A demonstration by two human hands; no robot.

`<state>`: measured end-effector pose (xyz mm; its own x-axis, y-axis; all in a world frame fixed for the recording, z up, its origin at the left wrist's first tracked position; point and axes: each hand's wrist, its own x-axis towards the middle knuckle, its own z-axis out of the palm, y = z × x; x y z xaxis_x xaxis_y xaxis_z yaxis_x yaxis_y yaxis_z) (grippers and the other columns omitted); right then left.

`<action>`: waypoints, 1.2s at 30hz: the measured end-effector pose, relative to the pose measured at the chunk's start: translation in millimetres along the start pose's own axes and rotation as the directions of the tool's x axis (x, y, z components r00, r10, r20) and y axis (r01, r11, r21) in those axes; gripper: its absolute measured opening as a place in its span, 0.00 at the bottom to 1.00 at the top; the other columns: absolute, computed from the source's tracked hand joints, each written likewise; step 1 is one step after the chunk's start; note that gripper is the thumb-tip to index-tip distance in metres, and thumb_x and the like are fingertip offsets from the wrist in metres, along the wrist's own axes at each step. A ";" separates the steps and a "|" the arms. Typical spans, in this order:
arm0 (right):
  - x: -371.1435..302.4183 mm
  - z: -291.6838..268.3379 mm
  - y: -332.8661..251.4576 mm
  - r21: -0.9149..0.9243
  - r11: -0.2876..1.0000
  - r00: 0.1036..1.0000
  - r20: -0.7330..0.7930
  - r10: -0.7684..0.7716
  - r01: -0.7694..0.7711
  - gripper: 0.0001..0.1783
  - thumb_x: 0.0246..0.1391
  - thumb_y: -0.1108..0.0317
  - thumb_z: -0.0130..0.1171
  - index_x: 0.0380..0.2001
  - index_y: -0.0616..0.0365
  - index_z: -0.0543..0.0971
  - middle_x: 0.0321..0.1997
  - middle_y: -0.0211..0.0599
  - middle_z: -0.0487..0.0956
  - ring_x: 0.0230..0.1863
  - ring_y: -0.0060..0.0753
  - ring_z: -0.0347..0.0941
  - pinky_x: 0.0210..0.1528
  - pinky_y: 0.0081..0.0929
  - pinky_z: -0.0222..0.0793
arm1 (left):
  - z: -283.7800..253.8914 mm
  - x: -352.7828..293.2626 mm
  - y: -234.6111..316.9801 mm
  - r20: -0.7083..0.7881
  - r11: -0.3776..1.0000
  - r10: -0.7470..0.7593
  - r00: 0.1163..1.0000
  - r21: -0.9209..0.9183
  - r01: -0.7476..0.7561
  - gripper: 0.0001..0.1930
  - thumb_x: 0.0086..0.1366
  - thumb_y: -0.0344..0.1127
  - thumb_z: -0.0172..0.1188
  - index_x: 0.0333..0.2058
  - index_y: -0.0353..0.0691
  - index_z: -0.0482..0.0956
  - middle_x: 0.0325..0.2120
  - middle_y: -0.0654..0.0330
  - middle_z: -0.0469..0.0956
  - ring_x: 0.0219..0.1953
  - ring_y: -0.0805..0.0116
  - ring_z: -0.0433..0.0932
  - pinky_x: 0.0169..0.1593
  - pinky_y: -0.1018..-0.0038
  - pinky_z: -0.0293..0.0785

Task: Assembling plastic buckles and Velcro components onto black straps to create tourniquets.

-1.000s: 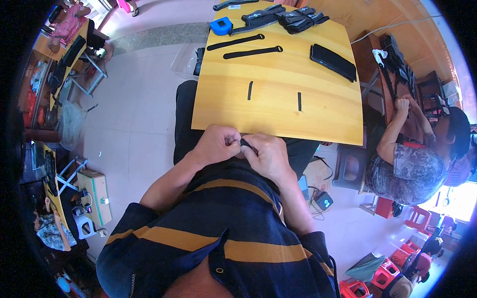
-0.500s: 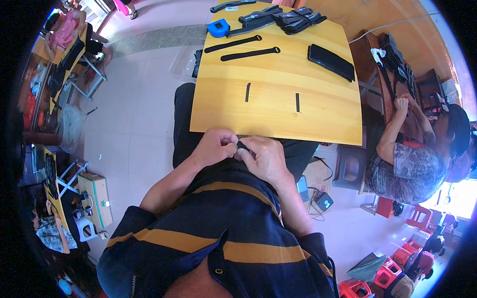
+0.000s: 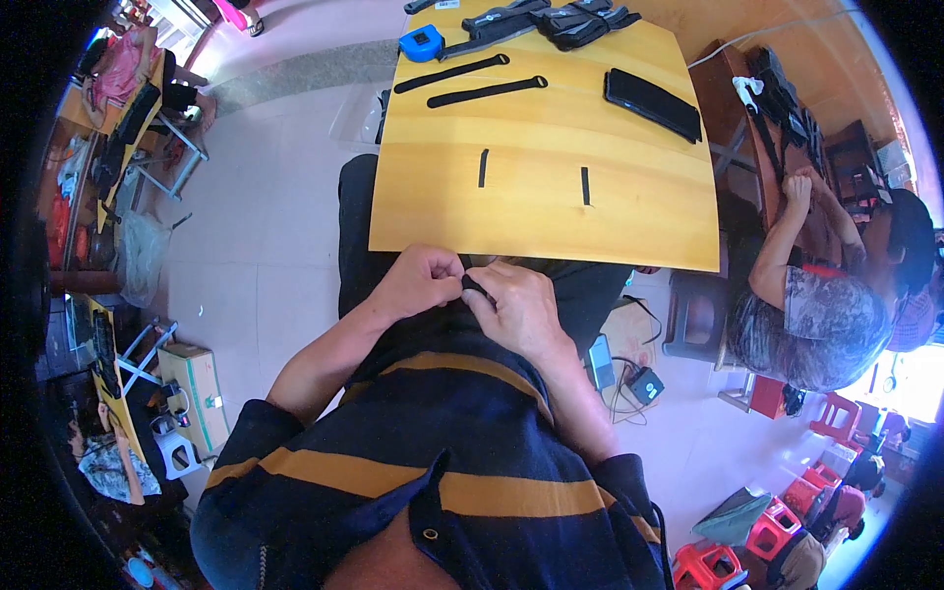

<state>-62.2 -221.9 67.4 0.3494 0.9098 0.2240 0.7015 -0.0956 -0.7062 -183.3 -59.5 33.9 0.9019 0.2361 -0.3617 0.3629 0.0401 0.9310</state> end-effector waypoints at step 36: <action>-4.4 -0.6 -0.5 0.032 0.999 1.000 -0.023 0.003 -0.003 0.15 0.48 0.74 0.69 0.42 0.63 0.84 0.37 0.46 0.85 0.39 0.47 0.84 0.43 0.34 0.79 | 5.7 4.8 -14.0 0.126 0.850 -0.072 0.989 -0.511 0.127 0.08 0.64 0.32 0.58 0.25 0.42 0.77 0.15 0.72 0.68 0.18 0.82 0.68 0.23 0.80 0.71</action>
<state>-63.7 -226.1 67.3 0.3659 0.9000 0.2370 0.6806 -0.0851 -0.7277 -182.7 -64.4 18.8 0.8957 0.1080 -0.4313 0.3034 0.5607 0.7704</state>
